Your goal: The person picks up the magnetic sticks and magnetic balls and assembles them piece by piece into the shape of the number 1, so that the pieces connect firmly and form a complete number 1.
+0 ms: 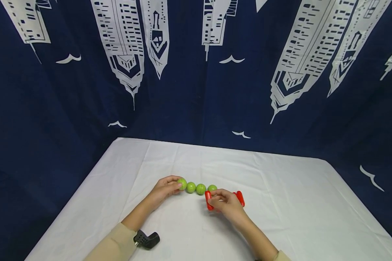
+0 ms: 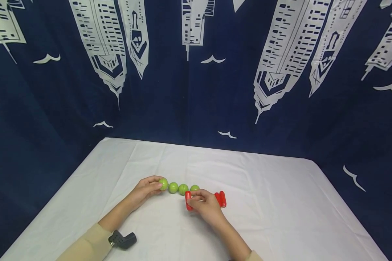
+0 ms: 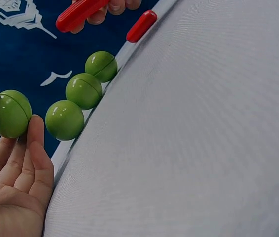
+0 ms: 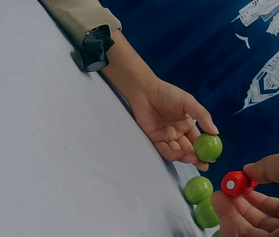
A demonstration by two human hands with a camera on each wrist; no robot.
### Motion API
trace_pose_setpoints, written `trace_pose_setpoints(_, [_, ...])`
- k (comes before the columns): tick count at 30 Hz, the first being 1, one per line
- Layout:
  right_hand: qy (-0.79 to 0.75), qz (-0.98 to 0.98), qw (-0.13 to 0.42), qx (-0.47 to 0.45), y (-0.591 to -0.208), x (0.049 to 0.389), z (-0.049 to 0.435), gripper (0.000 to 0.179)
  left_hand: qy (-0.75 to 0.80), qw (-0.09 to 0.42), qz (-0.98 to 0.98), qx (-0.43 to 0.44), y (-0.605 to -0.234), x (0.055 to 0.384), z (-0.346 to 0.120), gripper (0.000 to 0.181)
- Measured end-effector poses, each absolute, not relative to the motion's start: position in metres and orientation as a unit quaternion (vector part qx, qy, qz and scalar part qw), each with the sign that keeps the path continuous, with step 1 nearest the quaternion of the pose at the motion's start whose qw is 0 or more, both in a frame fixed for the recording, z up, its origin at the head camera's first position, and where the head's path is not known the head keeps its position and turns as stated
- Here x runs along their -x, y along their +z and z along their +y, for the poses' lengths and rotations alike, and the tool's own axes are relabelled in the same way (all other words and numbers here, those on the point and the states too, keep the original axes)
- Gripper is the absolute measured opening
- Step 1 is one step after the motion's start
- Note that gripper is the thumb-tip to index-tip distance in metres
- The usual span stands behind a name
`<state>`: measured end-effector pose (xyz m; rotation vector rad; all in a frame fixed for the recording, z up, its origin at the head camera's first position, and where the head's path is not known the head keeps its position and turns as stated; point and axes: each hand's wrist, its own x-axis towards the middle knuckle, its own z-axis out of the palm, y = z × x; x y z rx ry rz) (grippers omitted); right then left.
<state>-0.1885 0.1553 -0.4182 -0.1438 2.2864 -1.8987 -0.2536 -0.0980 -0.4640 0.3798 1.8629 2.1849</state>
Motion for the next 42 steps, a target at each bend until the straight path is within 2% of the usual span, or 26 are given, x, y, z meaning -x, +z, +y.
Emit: trace_pose_setpoints(42, [-0.676, 0.723, 0.111, 0.094, -0.438, 0.201, 0.096, 0.034, 0.734, 0.123, 0.654, -0.14, -0.464, 0.253, -0.1, 0.039])
